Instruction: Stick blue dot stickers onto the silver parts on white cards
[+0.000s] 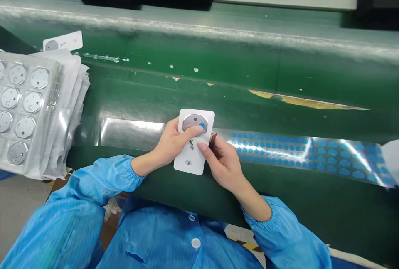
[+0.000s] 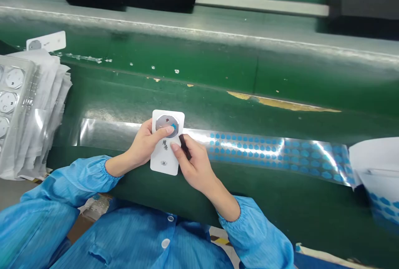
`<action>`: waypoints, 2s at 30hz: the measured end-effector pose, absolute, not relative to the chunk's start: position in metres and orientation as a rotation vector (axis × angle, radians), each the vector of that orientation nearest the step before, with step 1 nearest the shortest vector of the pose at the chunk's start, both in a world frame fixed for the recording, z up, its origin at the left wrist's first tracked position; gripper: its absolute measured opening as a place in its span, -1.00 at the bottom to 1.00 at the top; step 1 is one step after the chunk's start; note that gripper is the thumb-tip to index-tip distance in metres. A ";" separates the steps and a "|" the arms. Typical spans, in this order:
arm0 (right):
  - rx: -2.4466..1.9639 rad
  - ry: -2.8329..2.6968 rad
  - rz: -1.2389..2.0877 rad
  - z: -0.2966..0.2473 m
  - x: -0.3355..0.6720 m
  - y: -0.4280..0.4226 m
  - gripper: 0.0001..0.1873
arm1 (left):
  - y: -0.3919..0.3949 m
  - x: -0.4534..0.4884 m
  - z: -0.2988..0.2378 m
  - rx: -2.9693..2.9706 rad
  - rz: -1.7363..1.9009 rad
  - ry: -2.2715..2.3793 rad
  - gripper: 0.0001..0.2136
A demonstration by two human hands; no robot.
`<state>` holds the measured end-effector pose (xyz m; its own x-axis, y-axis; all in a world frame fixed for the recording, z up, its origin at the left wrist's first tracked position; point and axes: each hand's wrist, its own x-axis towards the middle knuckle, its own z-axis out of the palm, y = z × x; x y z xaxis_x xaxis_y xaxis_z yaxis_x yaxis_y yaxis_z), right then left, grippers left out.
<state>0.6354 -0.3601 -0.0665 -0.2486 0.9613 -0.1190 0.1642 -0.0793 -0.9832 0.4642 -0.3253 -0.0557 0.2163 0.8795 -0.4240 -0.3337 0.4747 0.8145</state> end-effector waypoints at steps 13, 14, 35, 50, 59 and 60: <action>-1.270 -1.366 1.388 -0.068 0.623 -0.359 -0.68 | -0.328 0.463 -0.065 0.580 1.037 1.020 -0.66; -1.266 -1.310 1.405 -0.069 0.623 -0.358 -0.69 | -0.329 0.463 -0.066 0.554 1.012 0.995 -0.63; -1.284 -0.964 1.313 -0.061 0.626 -0.356 -0.63 | -0.344 0.464 -0.064 1.067 0.834 0.923 -0.53; -1.356 -1.013 1.293 -0.057 0.623 -0.354 -0.60 | -0.341 0.462 -0.067 0.970 0.811 0.919 -0.53; -1.252 -1.249 1.313 -0.058 0.624 -0.359 -0.66 | -0.327 0.462 -0.059 0.584 1.063 0.769 -0.64; -1.270 -1.286 1.330 -0.059 0.624 -0.360 -0.68 | -0.324 0.461 -0.059 0.544 1.088 0.767 -0.66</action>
